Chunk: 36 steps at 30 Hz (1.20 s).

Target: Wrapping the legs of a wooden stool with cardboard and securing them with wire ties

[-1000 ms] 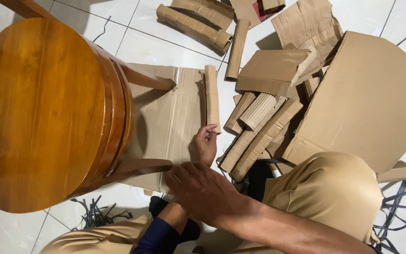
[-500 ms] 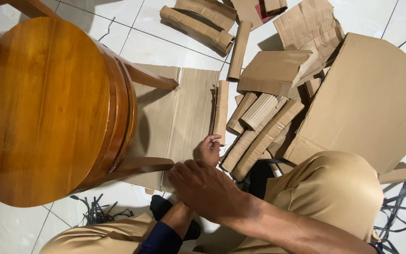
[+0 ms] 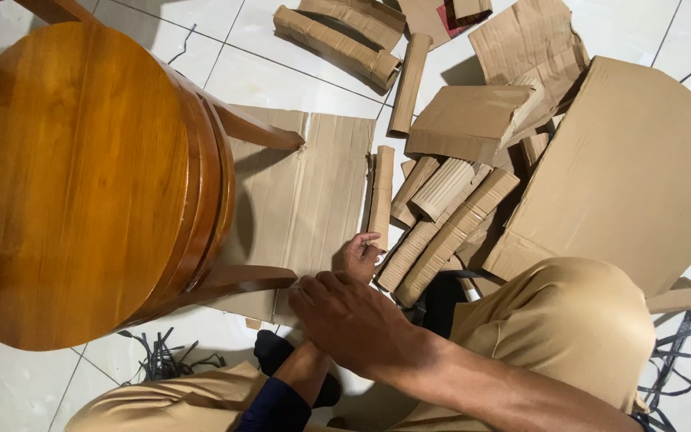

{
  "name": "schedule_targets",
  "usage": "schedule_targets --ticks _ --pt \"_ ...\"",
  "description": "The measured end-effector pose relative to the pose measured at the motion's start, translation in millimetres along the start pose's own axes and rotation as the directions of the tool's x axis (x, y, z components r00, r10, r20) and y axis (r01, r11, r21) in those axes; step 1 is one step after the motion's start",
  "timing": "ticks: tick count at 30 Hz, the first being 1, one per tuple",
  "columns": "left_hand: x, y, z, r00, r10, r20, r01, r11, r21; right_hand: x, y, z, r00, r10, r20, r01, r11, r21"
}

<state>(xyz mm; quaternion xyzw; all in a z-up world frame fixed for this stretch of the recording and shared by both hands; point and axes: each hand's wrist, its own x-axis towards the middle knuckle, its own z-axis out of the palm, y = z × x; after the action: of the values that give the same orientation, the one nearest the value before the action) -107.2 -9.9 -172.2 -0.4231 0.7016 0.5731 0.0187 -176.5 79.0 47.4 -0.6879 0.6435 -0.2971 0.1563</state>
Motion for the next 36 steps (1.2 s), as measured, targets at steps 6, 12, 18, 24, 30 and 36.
schedule_targets --ticks 6,12,18,24,30,36 --pt "17.2 -39.2 2.3 0.993 0.068 -0.095 -0.038 0.955 0.294 1.2 8.4 -13.3 0.995 -0.034 0.098 0.034 0.999 -0.003" --pt "28.8 -65.7 -6.4 0.942 0.016 -0.334 0.115 0.922 0.369 53.3 80.1 -65.0 0.888 0.336 0.313 -0.386 0.916 0.112" --pt "6.2 -119.7 2.0 0.982 -0.008 -0.191 0.132 0.750 0.648 68.7 369.4 55.0 0.585 0.791 0.180 -0.800 0.528 0.284" --pt "8.2 -135.9 0.0 0.953 -0.303 -0.008 0.193 0.586 0.787 114.6 435.1 67.7 0.273 0.951 0.144 -0.604 0.053 0.795" --pt "1.3 -139.7 5.8 0.977 -0.213 -0.004 0.147 0.662 0.735 133.8 510.0 132.8 0.016 0.999 0.046 -0.544 -0.030 0.839" --pt "8.8 -138.9 1.0 0.945 -0.325 0.043 0.184 0.633 0.752 158.2 450.4 76.3 0.287 0.940 -0.184 -0.675 0.335 0.658"
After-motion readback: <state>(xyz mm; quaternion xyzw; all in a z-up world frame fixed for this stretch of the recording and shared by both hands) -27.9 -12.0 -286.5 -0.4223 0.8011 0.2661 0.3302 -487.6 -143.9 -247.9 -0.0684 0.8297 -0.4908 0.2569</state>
